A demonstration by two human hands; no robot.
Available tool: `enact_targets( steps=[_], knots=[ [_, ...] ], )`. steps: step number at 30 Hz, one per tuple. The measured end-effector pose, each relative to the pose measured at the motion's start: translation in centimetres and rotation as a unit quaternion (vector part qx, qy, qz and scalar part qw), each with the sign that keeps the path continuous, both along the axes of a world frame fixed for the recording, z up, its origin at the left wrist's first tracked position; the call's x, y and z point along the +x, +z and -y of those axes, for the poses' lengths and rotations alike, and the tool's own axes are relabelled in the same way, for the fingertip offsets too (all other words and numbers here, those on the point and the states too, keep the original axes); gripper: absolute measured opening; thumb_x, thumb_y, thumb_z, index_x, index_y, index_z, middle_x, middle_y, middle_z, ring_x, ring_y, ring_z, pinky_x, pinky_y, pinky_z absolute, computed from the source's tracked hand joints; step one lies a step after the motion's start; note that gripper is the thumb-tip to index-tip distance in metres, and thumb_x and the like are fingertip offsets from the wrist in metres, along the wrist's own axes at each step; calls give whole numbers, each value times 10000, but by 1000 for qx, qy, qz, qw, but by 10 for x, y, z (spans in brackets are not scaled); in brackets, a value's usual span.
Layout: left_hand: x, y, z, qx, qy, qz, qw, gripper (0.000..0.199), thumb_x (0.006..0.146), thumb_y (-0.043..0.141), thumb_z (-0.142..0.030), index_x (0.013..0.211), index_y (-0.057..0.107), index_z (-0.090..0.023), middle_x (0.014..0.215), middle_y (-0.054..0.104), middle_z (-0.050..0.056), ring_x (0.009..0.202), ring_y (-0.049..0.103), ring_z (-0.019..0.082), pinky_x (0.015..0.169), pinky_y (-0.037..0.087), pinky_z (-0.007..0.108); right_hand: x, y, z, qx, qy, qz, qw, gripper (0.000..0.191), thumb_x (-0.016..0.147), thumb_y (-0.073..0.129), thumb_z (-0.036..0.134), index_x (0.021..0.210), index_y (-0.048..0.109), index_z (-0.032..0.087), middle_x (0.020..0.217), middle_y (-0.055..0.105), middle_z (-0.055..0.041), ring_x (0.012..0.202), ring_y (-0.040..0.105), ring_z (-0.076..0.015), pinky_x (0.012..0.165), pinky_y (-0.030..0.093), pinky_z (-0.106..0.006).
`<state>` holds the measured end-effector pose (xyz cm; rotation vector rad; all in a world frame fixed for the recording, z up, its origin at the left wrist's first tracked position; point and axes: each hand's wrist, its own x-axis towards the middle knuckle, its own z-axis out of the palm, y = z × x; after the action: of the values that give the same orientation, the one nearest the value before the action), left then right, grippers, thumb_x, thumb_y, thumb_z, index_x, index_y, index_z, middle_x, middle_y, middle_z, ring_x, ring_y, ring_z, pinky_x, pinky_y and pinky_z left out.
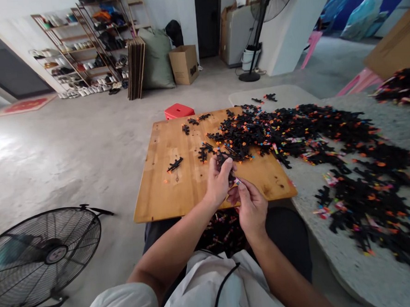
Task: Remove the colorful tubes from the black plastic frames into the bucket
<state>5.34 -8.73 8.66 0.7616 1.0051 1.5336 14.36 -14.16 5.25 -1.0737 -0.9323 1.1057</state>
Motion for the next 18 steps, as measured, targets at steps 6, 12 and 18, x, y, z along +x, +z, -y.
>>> enact_targets(
  steps=[6,12,18],
  knots=[
    [-24,-10,3,-1,-196,23,980,510,746,881,-367,1138,624,-168,842,663,-11,641,588,88,600,454,229,15,2,-4,56,-4,125,991,329,975,639,446,1135,741,178,828,766,-59,645,705,-175,627,594,-302],
    [-31,-21,4,-40,-151,32,987,407,736,889,-436,900,671,-134,780,653,8,699,589,100,638,432,224,16,-1,-7,45,-25,101,994,362,986,613,475,1133,730,165,798,757,-57,612,688,-171,576,571,-291],
    [-13,-29,10,-57,-70,81,993,473,721,882,-502,973,697,-146,839,694,26,696,596,103,558,382,200,7,-4,-11,32,-49,111,992,392,965,638,487,1171,714,163,1049,791,-124,742,742,-197,590,594,-293]
  ],
)
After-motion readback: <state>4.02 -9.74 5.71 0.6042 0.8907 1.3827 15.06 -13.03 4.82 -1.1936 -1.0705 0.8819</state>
